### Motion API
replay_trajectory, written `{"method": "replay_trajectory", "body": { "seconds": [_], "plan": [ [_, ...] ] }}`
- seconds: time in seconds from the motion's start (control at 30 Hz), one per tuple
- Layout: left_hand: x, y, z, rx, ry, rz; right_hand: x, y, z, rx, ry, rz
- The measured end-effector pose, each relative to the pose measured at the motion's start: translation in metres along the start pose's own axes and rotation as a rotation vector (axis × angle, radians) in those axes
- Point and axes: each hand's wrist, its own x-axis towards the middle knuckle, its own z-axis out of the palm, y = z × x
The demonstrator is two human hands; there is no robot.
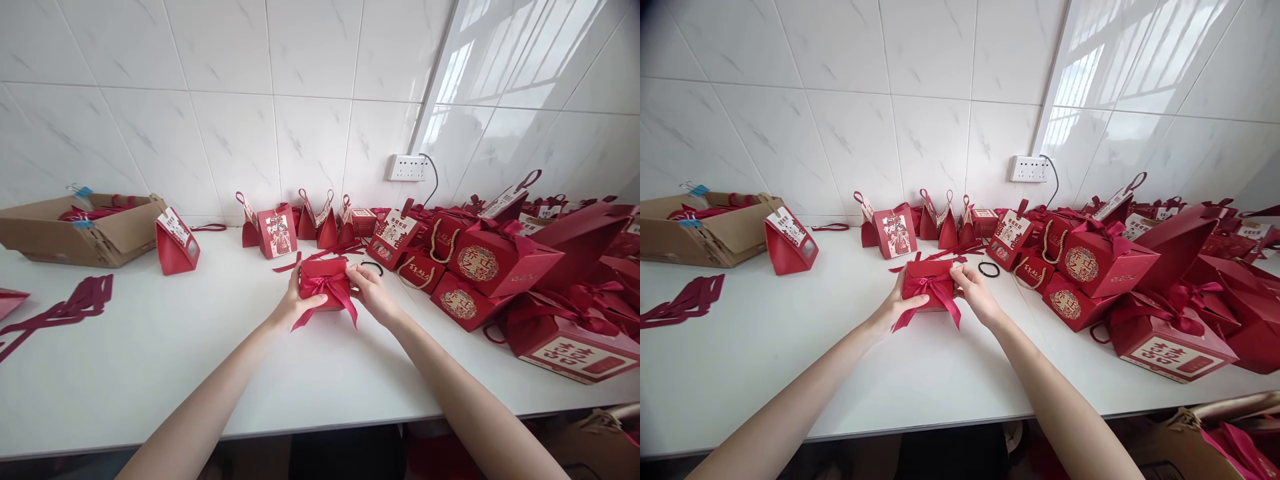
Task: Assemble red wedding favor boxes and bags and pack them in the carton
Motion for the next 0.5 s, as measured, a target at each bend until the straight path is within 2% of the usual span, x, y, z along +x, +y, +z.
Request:
{"method": "replay_trajectory", "body": {
  "seconds": [0.17, 0.37, 0.5],
  "plan": [
    [-0.0006, -0.0033, -0.0009, 0.009, 0.046, 0.008, 0.0007, 0.0013, -0.0013, 0.006, 0.012, 0.005],
    [-0.0006, -0.0056, -0.0042, 0.116, 0.026, 0.020, 0.0016, 0.0009, -0.0019, 0.009, 0.014, 0.028],
    [0.0045, -0.0098, -0.0067, 0.183, 0.206, 0.054, -0.0005, 0.0002, 0.0001, -0.251, 0.147, 0.006]
  ]
}}
